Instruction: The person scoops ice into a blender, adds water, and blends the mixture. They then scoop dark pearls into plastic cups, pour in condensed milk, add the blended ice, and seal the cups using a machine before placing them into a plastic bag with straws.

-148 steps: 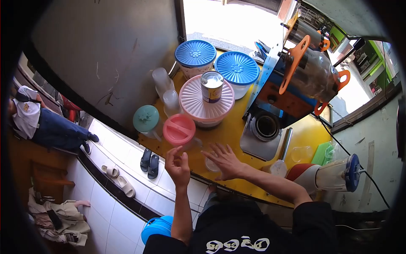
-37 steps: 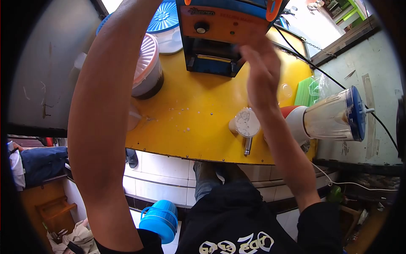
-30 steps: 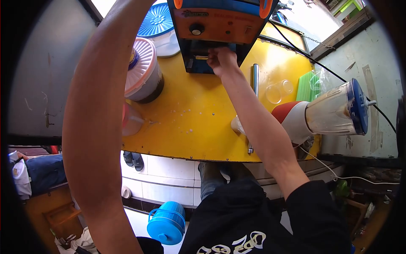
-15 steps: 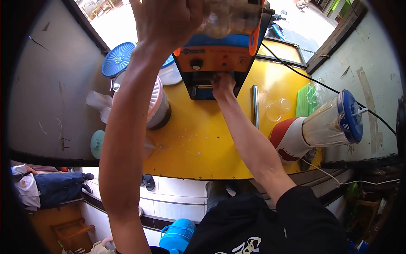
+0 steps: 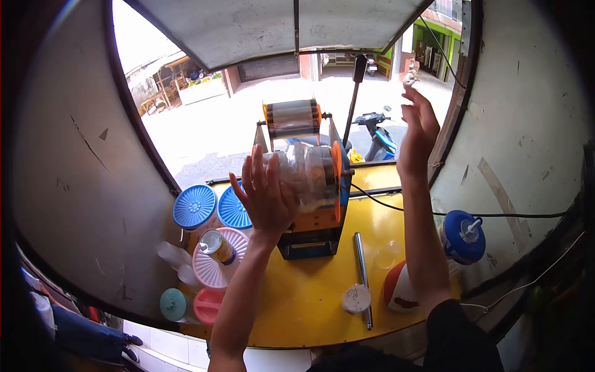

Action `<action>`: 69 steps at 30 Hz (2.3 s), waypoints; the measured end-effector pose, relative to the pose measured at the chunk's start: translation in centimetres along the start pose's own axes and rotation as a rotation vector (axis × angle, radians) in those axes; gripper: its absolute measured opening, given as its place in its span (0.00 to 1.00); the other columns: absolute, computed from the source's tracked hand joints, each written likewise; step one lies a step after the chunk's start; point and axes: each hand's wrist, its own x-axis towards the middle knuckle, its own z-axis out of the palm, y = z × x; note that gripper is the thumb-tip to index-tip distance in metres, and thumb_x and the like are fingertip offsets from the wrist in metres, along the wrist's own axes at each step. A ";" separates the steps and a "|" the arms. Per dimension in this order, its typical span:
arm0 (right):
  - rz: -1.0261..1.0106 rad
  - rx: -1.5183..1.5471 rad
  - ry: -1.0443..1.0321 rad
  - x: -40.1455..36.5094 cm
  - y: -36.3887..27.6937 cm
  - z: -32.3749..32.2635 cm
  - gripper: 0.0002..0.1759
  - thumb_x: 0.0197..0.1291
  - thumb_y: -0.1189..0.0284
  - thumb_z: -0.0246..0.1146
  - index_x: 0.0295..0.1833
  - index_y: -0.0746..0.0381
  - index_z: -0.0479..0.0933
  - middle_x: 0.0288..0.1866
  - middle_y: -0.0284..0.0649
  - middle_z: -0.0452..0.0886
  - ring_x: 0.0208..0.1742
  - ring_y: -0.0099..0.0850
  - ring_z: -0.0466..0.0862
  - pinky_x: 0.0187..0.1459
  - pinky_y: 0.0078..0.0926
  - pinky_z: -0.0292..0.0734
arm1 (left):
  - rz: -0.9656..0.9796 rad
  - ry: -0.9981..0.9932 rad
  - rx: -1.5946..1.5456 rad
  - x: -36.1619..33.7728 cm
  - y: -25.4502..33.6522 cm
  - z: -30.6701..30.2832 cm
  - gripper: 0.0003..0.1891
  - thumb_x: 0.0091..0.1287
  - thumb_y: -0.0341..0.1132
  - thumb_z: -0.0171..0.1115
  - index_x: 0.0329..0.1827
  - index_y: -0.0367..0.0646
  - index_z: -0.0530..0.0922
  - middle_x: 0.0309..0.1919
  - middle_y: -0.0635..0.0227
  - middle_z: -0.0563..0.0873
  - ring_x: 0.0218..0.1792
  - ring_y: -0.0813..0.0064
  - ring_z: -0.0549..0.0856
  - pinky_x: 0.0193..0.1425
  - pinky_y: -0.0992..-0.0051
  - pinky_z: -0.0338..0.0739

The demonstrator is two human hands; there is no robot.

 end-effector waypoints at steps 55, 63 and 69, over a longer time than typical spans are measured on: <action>-0.019 -0.502 -1.396 0.4 2.4 7.6 0.33 0.58 0.49 0.51 0.63 0.57 0.61 0.62 0.46 0.63 0.65 0.39 0.62 0.63 0.33 0.55 | -1.745 0.132 -1.859 -25.8 2.5 17.2 0.18 0.63 0.39 0.36 0.52 0.44 0.68 0.44 0.67 0.74 0.43 0.71 0.75 0.48 0.68 0.71; -0.243 -0.026 -0.242 -16.9 -1.1 -0.7 0.10 0.46 0.76 0.52 0.37 0.67 0.71 0.33 0.44 0.72 0.35 0.32 0.74 0.40 0.24 0.69 | -1.965 -0.262 -1.626 -32.9 4.1 5.2 0.17 0.54 0.37 0.44 0.47 0.47 0.70 0.39 0.70 0.78 0.42 0.73 0.75 0.40 0.62 0.68; 0.117 -0.678 -0.954 -29.7 8.3 -1.4 0.21 0.51 0.66 0.51 0.52 0.59 0.70 0.55 0.50 0.65 0.61 0.46 0.62 0.60 0.50 0.52 | -1.880 -0.158 -1.815 -36.5 5.1 0.0 0.23 0.51 0.27 0.45 0.53 0.45 0.68 0.44 0.68 0.75 0.44 0.71 0.74 0.46 0.70 0.68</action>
